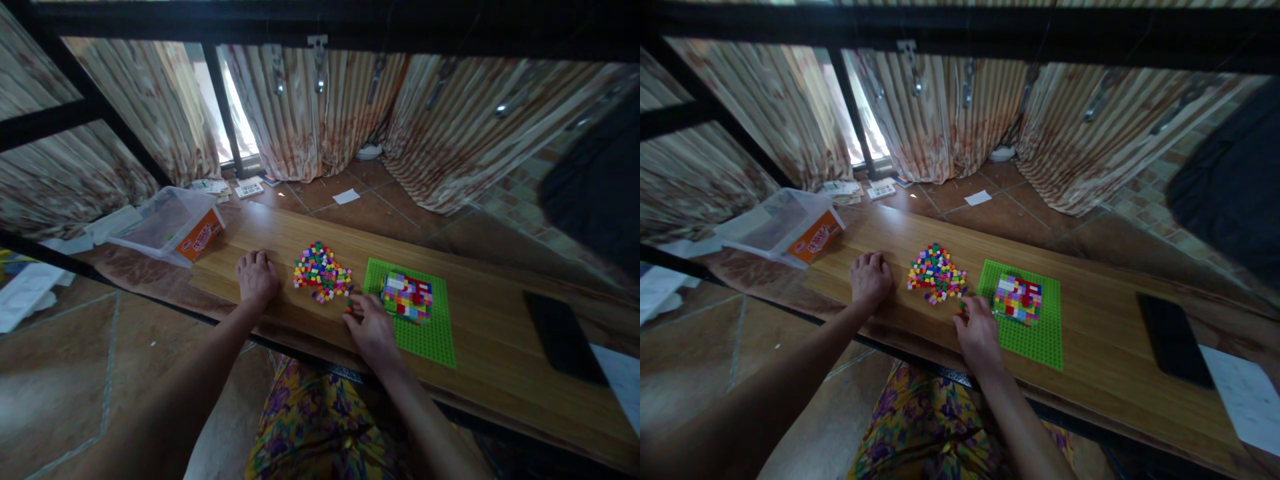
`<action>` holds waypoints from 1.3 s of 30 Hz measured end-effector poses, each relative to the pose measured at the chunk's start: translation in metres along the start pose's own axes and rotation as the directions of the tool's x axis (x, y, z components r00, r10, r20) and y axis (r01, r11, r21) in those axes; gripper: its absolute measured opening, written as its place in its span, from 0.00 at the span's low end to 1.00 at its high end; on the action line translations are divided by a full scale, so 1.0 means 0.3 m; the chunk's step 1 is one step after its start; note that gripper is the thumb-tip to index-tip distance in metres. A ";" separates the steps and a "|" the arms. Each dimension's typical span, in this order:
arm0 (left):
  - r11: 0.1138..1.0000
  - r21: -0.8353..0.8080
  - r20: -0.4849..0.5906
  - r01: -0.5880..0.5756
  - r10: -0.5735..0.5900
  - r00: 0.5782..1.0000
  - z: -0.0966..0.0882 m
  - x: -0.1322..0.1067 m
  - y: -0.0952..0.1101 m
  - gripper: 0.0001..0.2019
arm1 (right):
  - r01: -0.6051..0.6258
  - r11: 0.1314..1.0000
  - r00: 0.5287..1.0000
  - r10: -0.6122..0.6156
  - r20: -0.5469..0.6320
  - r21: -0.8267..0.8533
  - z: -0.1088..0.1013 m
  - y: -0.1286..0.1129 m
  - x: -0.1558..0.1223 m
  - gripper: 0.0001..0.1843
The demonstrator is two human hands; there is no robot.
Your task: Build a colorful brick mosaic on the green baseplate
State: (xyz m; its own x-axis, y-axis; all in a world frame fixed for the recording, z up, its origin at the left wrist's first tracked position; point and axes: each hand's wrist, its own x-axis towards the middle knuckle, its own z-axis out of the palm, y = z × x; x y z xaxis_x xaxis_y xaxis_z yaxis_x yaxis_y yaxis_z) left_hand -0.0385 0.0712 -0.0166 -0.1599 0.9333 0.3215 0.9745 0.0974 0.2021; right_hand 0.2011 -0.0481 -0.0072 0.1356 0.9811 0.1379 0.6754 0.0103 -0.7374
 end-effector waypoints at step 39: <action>1.000 0.022 0.033 0.007 -0.008 0.999 -0.004 0.005 -0.002 0.18 | 0.160 0.970 0.986 -0.167 -0.024 -0.184 0.053 -0.011 0.026 0.10</action>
State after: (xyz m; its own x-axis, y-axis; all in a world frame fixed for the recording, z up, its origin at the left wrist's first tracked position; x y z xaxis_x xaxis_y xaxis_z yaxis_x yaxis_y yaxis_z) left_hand -0.0395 0.0722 -0.0151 -0.1622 0.9435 0.2890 0.9766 0.1114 0.1842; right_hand 0.1883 -0.0375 -0.0142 0.0382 0.9608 0.2744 0.8101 0.1310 -0.5714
